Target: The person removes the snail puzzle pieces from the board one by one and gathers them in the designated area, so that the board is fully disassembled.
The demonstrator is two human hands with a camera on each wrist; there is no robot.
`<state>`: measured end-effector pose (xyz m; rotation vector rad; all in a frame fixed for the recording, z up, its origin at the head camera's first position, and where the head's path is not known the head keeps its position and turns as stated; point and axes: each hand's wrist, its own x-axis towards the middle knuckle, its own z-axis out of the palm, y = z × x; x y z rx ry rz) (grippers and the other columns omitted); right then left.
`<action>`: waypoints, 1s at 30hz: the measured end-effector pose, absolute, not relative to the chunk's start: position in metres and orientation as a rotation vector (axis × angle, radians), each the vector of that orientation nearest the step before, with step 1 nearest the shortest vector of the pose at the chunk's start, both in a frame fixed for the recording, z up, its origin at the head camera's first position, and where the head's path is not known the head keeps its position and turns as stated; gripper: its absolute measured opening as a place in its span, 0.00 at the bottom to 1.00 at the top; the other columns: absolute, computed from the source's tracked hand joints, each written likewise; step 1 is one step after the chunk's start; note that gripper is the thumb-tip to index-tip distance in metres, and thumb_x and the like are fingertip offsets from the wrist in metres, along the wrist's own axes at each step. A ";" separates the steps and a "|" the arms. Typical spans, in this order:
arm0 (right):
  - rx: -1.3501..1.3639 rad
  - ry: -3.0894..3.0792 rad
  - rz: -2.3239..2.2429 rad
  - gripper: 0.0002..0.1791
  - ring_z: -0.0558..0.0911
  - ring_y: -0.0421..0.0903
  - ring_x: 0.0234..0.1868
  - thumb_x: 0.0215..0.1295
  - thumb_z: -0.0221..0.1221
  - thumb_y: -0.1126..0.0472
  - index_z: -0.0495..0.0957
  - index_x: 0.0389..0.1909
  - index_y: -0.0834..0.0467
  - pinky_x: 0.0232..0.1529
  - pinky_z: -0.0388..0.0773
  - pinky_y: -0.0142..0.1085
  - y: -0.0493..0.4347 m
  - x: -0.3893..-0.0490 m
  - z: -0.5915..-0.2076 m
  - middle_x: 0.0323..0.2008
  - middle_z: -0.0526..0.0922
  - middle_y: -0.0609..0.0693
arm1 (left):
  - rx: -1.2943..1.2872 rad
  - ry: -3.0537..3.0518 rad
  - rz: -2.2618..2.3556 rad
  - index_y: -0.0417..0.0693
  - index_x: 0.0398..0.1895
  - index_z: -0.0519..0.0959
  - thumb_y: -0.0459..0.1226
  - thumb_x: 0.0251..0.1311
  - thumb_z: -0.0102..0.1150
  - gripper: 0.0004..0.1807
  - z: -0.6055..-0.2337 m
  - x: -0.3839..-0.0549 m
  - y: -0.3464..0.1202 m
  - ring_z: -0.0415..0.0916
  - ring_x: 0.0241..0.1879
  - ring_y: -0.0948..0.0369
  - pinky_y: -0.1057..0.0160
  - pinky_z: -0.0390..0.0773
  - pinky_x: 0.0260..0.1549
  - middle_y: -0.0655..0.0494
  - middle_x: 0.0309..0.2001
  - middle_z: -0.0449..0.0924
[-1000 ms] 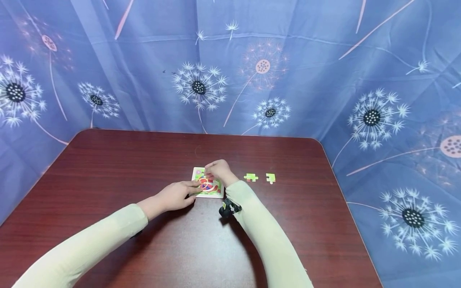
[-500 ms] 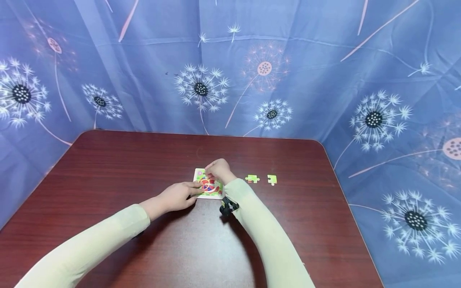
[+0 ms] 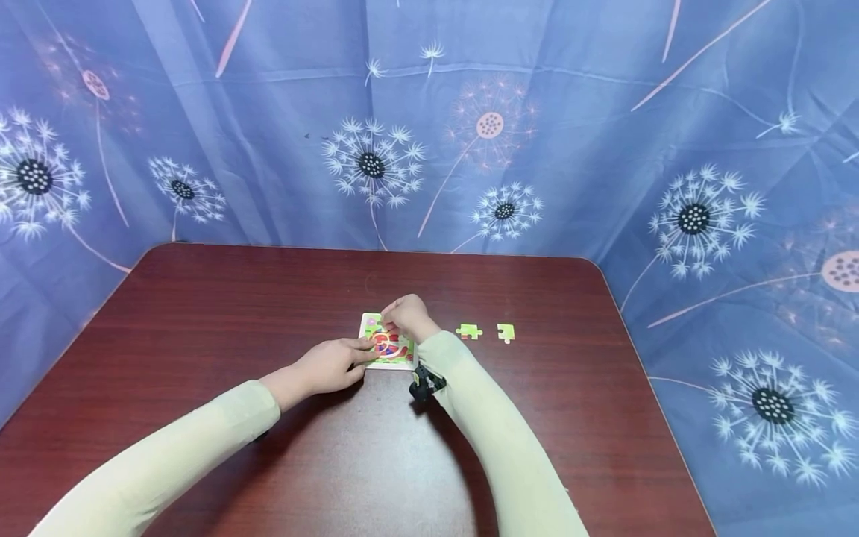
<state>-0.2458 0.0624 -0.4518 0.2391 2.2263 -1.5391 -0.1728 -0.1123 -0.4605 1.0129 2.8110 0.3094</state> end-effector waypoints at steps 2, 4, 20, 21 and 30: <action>0.238 2.228 -1.530 0.09 0.79 0.40 0.26 0.67 0.60 0.70 0.84 0.43 0.70 0.32 0.82 0.28 0.062 -0.246 -0.453 0.26 0.81 0.49 | 1.011 2.807 0.307 0.47 0.60 0.84 0.36 0.64 0.54 0.22 -0.460 -0.173 -0.112 0.80 0.65 0.48 0.47 0.81 0.61 0.47 0.66 0.80; 0.236 2.231 -1.524 0.09 0.79 0.40 0.26 0.67 0.60 0.70 0.84 0.43 0.70 0.32 0.82 0.29 0.062 -0.246 -0.453 0.26 0.82 0.49 | 1.009 2.805 0.305 0.47 0.60 0.84 0.36 0.64 0.53 0.22 -0.460 -0.173 -0.112 0.80 0.65 0.48 0.48 0.81 0.61 0.47 0.66 0.80; 0.254 2.171 -1.571 0.08 0.80 0.41 0.27 0.67 0.59 0.71 0.84 0.43 0.69 0.39 0.86 0.33 0.071 -0.251 -0.447 0.28 0.83 0.53 | 0.980 2.796 0.314 0.47 0.60 0.84 0.36 0.63 0.53 0.23 -0.459 -0.173 -0.112 0.79 0.66 0.49 0.47 0.81 0.61 0.48 0.67 0.80; 0.212 2.168 -1.572 0.07 0.81 0.41 0.27 0.65 0.60 0.71 0.85 0.40 0.69 0.38 0.87 0.34 0.075 -0.253 -0.448 0.27 0.84 0.53 | 0.980 2.796 0.315 0.47 0.60 0.84 0.36 0.63 0.53 0.23 -0.459 -0.173 -0.112 0.79 0.66 0.49 0.47 0.81 0.61 0.48 0.67 0.79; 0.090 2.245 -1.392 0.13 0.81 0.40 0.32 0.69 0.56 0.69 0.82 0.48 0.72 0.53 0.86 0.40 0.104 -0.256 -0.427 0.33 0.85 0.52 | 0.967 2.800 0.311 0.49 0.61 0.83 0.36 0.63 0.54 0.23 -0.458 -0.173 -0.112 0.77 0.68 0.50 0.48 0.80 0.63 0.49 0.68 0.79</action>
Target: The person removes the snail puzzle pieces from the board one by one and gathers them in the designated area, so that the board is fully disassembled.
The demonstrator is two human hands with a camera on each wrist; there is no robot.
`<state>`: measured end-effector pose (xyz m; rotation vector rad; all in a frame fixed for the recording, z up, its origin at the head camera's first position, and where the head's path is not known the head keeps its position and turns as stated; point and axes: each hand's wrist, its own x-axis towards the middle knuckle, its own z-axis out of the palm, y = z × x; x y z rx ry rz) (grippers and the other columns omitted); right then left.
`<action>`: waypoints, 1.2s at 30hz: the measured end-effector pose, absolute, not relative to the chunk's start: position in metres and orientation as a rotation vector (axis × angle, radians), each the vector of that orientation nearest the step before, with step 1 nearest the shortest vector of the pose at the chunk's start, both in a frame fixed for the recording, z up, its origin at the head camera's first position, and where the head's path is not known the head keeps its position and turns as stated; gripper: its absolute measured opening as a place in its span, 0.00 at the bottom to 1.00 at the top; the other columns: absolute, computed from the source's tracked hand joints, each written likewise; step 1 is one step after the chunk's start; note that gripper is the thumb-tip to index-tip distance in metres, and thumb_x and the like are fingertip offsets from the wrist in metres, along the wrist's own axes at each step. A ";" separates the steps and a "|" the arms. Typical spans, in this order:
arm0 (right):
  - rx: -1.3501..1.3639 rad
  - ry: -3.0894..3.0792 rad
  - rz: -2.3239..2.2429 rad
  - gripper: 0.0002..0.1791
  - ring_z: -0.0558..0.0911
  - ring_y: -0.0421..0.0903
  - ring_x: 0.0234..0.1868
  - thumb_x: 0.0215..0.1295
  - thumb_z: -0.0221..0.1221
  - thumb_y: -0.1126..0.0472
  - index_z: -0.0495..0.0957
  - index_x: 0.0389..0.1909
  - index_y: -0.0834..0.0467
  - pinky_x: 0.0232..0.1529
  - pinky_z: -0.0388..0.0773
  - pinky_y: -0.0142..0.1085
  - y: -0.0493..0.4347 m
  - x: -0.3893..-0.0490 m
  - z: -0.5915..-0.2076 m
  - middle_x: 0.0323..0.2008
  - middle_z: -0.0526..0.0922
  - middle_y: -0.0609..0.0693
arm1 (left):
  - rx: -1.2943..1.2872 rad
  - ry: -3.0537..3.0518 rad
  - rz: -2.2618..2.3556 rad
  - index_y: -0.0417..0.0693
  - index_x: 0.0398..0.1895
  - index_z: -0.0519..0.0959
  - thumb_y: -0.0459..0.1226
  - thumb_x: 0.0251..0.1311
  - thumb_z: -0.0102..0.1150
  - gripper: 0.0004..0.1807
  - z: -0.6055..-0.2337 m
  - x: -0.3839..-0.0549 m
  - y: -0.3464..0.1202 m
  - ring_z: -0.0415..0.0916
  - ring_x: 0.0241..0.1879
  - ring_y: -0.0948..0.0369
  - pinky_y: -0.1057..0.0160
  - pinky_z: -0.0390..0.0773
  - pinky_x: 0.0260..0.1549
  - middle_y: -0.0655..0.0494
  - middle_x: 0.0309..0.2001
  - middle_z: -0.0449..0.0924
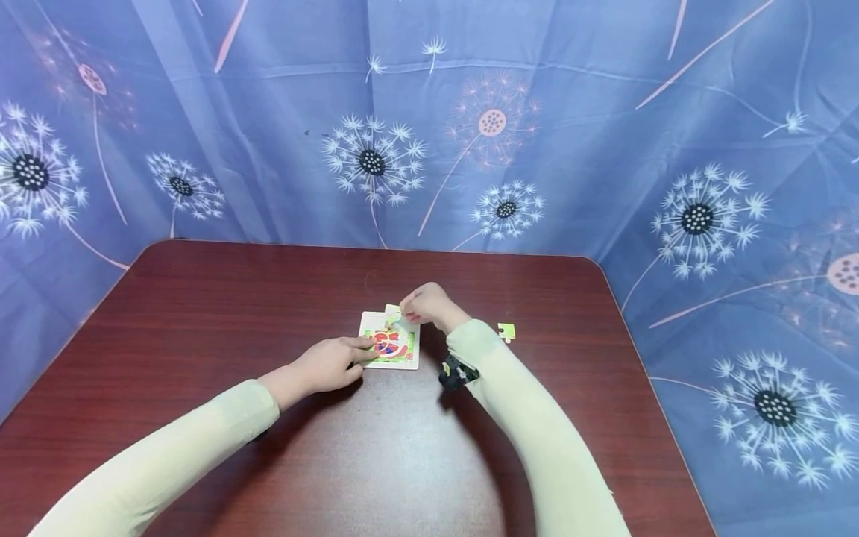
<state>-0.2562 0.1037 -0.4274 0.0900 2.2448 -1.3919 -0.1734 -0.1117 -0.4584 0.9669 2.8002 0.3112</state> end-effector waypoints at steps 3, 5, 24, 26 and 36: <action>0.062 2.232 -1.364 0.13 0.82 0.42 0.35 0.71 0.55 0.69 0.80 0.50 0.73 0.56 0.85 0.42 0.114 -0.256 -0.421 0.34 0.84 0.51 | 0.970 2.802 0.312 0.49 0.61 0.84 0.36 0.63 0.54 0.23 -0.458 -0.173 -0.112 0.77 0.68 0.50 0.48 0.80 0.63 0.49 0.67 0.79; 0.047 2.230 -1.353 0.13 0.82 0.43 0.37 0.71 0.55 0.69 0.80 0.50 0.73 0.56 0.85 0.41 0.120 -0.257 -0.417 0.35 0.84 0.51 | 0.974 2.806 0.310 0.49 0.60 0.84 0.36 0.63 0.54 0.23 -0.457 -0.173 -0.112 0.78 0.68 0.49 0.48 0.80 0.63 0.49 0.67 0.80; 0.061 2.263 -1.280 0.15 0.81 0.40 0.37 0.69 0.52 0.72 0.78 0.52 0.75 0.55 0.86 0.39 0.165 -0.258 -0.412 0.33 0.82 0.49 | 0.956 2.802 0.321 0.49 0.61 0.84 0.36 0.62 0.54 0.23 -0.456 -0.172 -0.112 0.77 0.68 0.49 0.47 0.80 0.63 0.49 0.68 0.79; 0.073 2.260 -1.261 0.15 0.81 0.40 0.37 0.71 0.52 0.71 0.78 0.53 0.75 0.56 0.85 0.40 0.167 -0.257 -0.412 0.34 0.82 0.49 | 0.961 2.801 0.320 0.48 0.61 0.83 0.36 0.62 0.54 0.23 -0.456 -0.172 -0.112 0.77 0.68 0.49 0.47 0.79 0.63 0.49 0.68 0.79; 0.085 2.261 -1.186 0.16 0.81 0.44 0.38 0.71 0.52 0.70 0.78 0.53 0.74 0.54 0.85 0.39 0.174 -0.259 -0.419 0.37 0.83 0.52 | 0.961 2.803 0.310 0.49 0.61 0.83 0.36 0.62 0.53 0.23 -0.456 -0.173 -0.112 0.77 0.68 0.49 0.46 0.80 0.62 0.50 0.68 0.79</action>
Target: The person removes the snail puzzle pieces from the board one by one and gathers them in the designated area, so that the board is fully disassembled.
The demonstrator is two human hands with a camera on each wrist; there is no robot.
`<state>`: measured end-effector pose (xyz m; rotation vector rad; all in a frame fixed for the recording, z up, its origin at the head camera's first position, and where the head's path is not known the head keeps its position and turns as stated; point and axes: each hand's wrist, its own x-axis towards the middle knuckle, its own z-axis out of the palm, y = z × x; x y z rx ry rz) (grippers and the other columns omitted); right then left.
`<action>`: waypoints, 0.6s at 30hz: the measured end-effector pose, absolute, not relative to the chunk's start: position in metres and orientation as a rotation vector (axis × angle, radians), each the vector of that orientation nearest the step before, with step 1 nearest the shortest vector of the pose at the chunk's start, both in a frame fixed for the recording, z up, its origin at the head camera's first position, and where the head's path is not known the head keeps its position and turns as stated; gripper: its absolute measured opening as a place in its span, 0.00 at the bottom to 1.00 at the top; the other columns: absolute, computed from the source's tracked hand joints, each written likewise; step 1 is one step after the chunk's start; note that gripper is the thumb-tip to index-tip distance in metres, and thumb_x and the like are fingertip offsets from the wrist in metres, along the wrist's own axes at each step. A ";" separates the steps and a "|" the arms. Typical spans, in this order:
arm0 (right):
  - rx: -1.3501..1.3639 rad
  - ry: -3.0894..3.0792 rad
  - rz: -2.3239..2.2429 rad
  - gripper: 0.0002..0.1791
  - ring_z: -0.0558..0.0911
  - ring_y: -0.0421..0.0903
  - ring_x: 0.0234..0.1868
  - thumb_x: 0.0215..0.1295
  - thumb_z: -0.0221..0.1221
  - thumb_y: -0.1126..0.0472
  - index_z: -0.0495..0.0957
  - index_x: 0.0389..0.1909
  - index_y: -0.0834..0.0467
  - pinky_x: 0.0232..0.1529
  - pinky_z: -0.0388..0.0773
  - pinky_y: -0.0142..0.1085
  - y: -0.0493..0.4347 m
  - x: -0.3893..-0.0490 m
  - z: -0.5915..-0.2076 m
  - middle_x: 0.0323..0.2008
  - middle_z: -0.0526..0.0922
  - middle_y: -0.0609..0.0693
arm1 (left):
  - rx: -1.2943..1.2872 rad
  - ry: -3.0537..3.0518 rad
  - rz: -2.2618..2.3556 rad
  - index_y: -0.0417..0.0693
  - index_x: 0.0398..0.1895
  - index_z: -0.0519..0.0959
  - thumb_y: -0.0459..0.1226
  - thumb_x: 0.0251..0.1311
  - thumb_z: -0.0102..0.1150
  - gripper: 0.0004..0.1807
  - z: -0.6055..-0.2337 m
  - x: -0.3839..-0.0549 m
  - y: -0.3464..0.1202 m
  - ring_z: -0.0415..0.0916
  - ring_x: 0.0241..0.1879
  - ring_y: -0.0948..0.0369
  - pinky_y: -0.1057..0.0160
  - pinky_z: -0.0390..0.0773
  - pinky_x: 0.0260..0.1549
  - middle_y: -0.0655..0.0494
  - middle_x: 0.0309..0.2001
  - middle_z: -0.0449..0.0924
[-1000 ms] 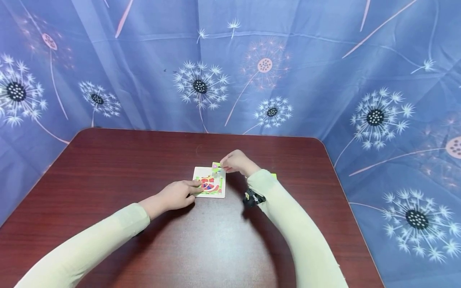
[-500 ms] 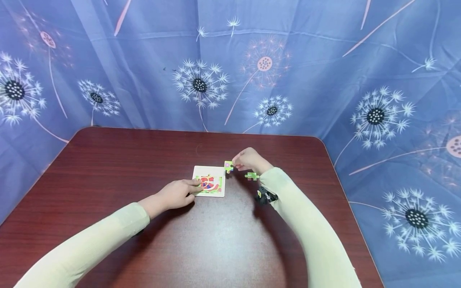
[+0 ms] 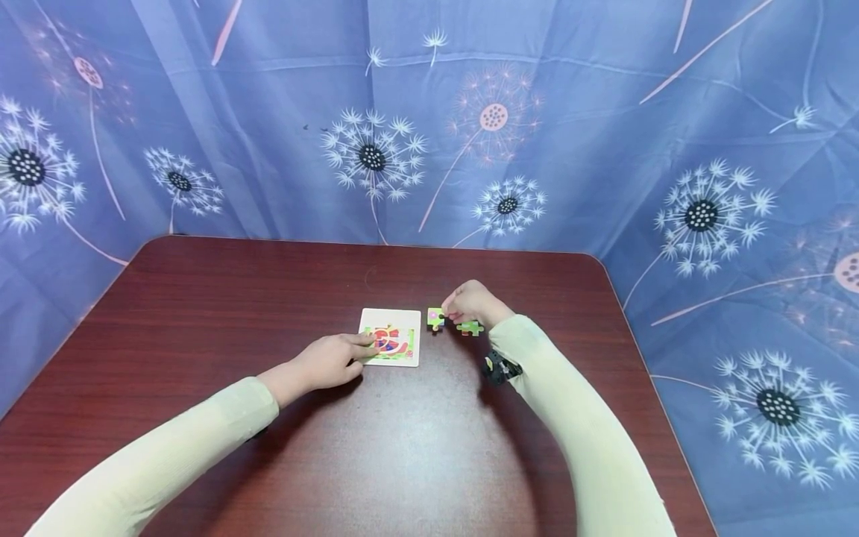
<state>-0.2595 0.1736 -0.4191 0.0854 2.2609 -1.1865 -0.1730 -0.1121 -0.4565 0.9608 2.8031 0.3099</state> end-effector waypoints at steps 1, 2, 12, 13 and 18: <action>0.085 2.261 -1.185 0.15 0.81 0.43 0.37 0.71 0.53 0.70 0.78 0.53 0.75 0.53 0.85 0.39 0.174 -0.260 -0.420 0.36 0.83 0.51 | 0.962 2.803 0.309 0.49 0.61 0.83 0.36 0.62 0.53 0.23 -0.456 -0.173 -0.112 0.77 0.68 0.49 0.47 0.80 0.62 0.50 0.68 0.79; 0.082 2.255 -1.184 0.15 0.80 0.42 0.36 0.70 0.53 0.71 0.78 0.53 0.75 0.52 0.85 0.38 0.175 -0.260 -0.421 0.34 0.83 0.50 | 0.962 2.802 0.309 0.49 0.61 0.83 0.36 0.62 0.53 0.23 -0.457 -0.173 -0.112 0.77 0.68 0.49 0.47 0.80 0.62 0.50 0.68 0.79; 0.107 2.222 -1.183 0.10 0.73 0.37 0.24 0.67 0.53 0.76 0.79 0.44 0.77 0.32 0.80 0.28 0.175 -0.266 -0.430 0.21 0.78 0.45 | 0.965 2.800 0.341 0.48 0.61 0.83 0.36 0.62 0.54 0.23 -0.458 -0.174 -0.114 0.77 0.68 0.49 0.47 0.78 0.64 0.49 0.68 0.78; 0.116 2.222 -1.184 0.10 0.73 0.38 0.24 0.67 0.53 0.76 0.79 0.44 0.77 0.32 0.80 0.28 0.175 -0.266 -0.431 0.21 0.78 0.45 | 0.964 2.797 0.347 0.48 0.61 0.83 0.36 0.62 0.54 0.23 -0.458 -0.174 -0.114 0.76 0.69 0.48 0.47 0.78 0.64 0.49 0.68 0.78; 0.142 2.235 -1.186 0.10 0.76 0.39 0.25 0.67 0.54 0.75 0.80 0.44 0.76 0.33 0.82 0.28 0.177 -0.264 -0.431 0.24 0.80 0.47 | 0.952 2.785 0.362 0.47 0.61 0.83 0.36 0.63 0.53 0.23 -0.460 -0.173 -0.113 0.76 0.69 0.49 0.46 0.79 0.64 0.48 0.69 0.78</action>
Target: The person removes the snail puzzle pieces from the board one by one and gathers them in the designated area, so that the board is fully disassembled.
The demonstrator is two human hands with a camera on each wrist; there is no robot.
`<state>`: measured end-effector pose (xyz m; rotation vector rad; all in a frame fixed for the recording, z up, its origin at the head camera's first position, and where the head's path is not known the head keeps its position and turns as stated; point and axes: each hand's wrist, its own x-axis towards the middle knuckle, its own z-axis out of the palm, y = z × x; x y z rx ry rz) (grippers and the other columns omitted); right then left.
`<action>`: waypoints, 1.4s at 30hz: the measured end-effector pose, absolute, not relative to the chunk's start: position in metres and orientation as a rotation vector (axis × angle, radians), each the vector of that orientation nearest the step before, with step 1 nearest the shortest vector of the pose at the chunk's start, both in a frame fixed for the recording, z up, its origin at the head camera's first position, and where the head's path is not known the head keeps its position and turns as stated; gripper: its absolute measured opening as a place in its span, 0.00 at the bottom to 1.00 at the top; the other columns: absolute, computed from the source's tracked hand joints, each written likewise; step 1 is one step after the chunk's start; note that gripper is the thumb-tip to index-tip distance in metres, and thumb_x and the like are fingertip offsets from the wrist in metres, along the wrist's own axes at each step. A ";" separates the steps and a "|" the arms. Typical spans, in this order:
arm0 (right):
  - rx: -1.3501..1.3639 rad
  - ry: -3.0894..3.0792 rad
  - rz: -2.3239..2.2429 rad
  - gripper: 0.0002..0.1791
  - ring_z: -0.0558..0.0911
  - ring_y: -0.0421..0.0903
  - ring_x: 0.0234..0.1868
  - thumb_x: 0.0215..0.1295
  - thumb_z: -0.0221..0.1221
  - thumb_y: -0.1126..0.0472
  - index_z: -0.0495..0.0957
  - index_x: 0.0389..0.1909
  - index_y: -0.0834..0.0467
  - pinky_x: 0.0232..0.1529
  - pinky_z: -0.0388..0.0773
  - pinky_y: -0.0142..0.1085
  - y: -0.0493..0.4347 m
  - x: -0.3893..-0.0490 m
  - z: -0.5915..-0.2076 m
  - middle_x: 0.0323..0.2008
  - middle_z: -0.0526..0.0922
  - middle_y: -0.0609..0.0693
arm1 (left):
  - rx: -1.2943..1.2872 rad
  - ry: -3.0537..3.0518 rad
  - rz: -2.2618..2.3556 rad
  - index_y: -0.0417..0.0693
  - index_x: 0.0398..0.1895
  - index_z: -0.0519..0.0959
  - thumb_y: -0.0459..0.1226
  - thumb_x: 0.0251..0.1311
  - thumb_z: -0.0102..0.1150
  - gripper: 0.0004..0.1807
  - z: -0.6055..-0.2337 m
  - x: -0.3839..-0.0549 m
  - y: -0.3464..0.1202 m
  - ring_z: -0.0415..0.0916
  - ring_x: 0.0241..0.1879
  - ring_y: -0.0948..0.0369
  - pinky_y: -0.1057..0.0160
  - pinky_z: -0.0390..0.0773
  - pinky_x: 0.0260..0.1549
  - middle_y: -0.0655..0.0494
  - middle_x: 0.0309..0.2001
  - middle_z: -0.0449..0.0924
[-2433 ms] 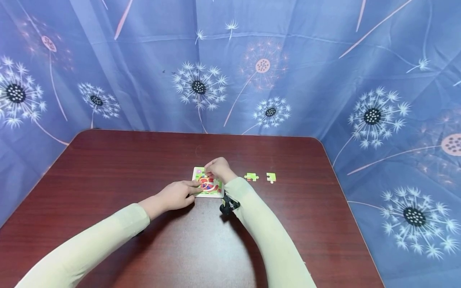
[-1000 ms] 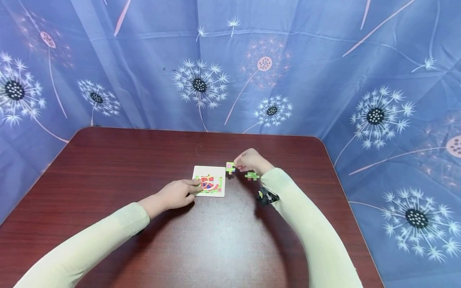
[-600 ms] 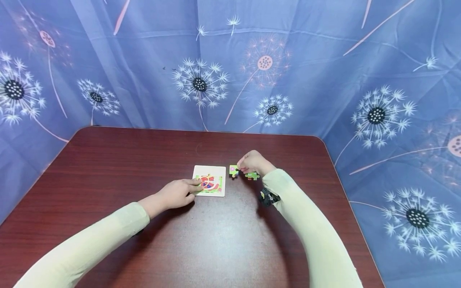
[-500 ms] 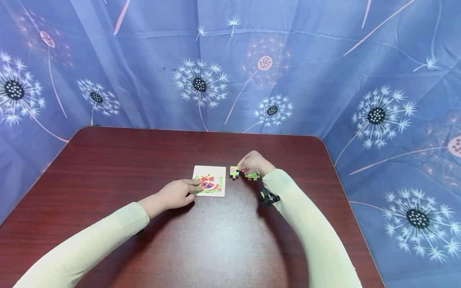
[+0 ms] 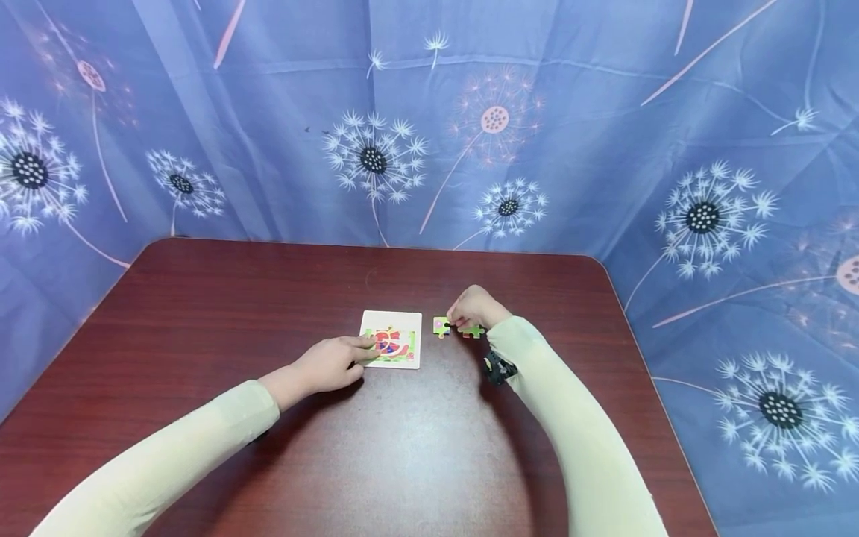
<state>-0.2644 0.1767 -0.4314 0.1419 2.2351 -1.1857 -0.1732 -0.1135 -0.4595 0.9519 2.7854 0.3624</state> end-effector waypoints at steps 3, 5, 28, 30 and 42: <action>0.144 2.247 -1.199 0.10 0.76 0.39 0.25 0.66 0.56 0.74 0.81 0.43 0.76 0.32 0.83 0.28 0.177 -0.263 -0.431 0.24 0.82 0.48 | 0.953 2.793 0.354 0.48 0.61 0.83 0.36 0.63 0.53 0.23 -0.460 -0.173 -0.114 0.76 0.69 0.50 0.47 0.79 0.64 0.49 0.68 0.78; 0.151 2.265 -1.196 0.10 0.76 0.38 0.23 0.65 0.56 0.74 0.81 0.43 0.76 0.30 0.82 0.28 0.177 -0.263 -0.432 0.23 0.82 0.48 | 0.956 2.799 0.352 0.48 0.61 0.83 0.36 0.62 0.54 0.23 -0.460 -0.172 -0.114 0.77 0.69 0.50 0.47 0.79 0.63 0.49 0.68 0.79; 0.168 2.366 -1.097 0.07 0.73 0.35 0.15 0.61 0.59 0.73 0.84 0.34 0.72 0.22 0.78 0.25 0.165 -0.264 -0.436 0.14 0.76 0.44 | 0.965 2.800 0.341 0.49 0.61 0.83 0.37 0.62 0.54 0.23 -0.462 -0.174 -0.112 0.77 0.69 0.50 0.47 0.79 0.63 0.50 0.68 0.79; 0.163 2.383 -1.071 0.08 0.73 0.35 0.15 0.61 0.59 0.73 0.84 0.35 0.73 0.22 0.78 0.25 0.165 -0.265 -0.436 0.14 0.76 0.44 | 0.975 2.801 0.339 0.49 0.61 0.84 0.37 0.62 0.54 0.23 -0.461 -0.174 -0.112 0.77 0.68 0.50 0.47 0.80 0.62 0.50 0.68 0.79; 0.178 2.369 -1.116 0.08 0.74 0.36 0.16 0.59 0.58 0.74 0.84 0.36 0.74 0.22 0.77 0.26 0.165 -0.264 -0.438 0.15 0.77 0.44 | 1.023 2.864 0.290 0.47 0.55 0.87 0.36 0.65 0.56 0.18 -0.460 -0.176 -0.107 0.80 0.63 0.48 0.48 0.81 0.61 0.48 0.62 0.84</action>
